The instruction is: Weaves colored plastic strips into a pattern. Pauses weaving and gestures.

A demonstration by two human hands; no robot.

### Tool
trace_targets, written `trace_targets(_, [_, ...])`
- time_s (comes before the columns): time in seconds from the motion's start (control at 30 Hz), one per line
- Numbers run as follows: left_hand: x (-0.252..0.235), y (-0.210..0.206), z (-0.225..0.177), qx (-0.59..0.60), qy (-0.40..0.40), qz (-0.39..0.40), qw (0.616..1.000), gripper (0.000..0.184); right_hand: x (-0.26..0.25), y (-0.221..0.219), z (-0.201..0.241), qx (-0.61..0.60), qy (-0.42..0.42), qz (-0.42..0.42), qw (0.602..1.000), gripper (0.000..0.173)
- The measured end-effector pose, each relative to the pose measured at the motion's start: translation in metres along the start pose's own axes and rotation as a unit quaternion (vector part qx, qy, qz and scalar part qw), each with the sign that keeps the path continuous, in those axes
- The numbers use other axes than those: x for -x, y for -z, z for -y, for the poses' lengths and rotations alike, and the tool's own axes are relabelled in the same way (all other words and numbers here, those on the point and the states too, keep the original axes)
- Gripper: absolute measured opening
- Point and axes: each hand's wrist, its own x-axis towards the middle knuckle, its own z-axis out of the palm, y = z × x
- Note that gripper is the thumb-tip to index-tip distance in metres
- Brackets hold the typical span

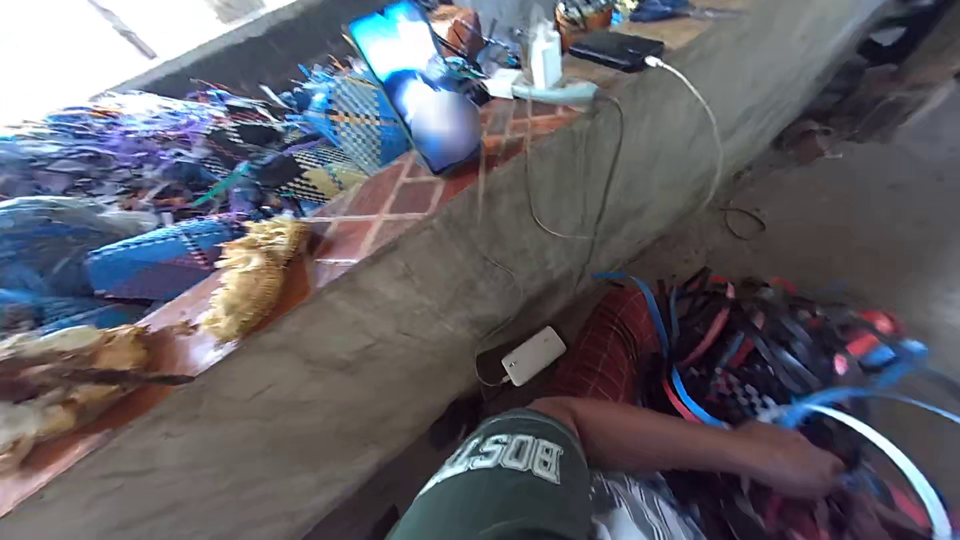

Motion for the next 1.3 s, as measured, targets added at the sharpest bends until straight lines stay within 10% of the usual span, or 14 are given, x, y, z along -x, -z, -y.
trace_targets(0.23, [-0.004,0.005,0.013,0.012,0.014,0.069,0.997,0.031,0.032,-0.005,0.031,0.163,0.058,-0.147,0.974,0.039])
trace_targets(0.43, [-0.012,-0.018,0.011,-0.106,0.006,0.075,0.992,0.028,0.001,0.015,-0.005,0.153,-0.237,-0.089,0.955,0.023])
trace_targets(0.67, [-0.014,-0.025,0.019,-0.062,-0.032,0.046,0.996,0.028,-0.027,0.006,0.068,0.034,0.095,-0.175,0.979,0.023])
trace_targets(0.83, [-0.017,-0.024,0.019,-0.009,-0.011,0.039,0.999,0.033,-0.043,0.011,0.013,0.139,-0.097,-0.122,0.978,0.037])
trace_targets(1.3, [-0.045,-0.025,0.027,0.097,0.056,0.047,0.993,0.038,-0.005,0.009,0.007,0.174,-0.050,-0.229,0.956,0.028])
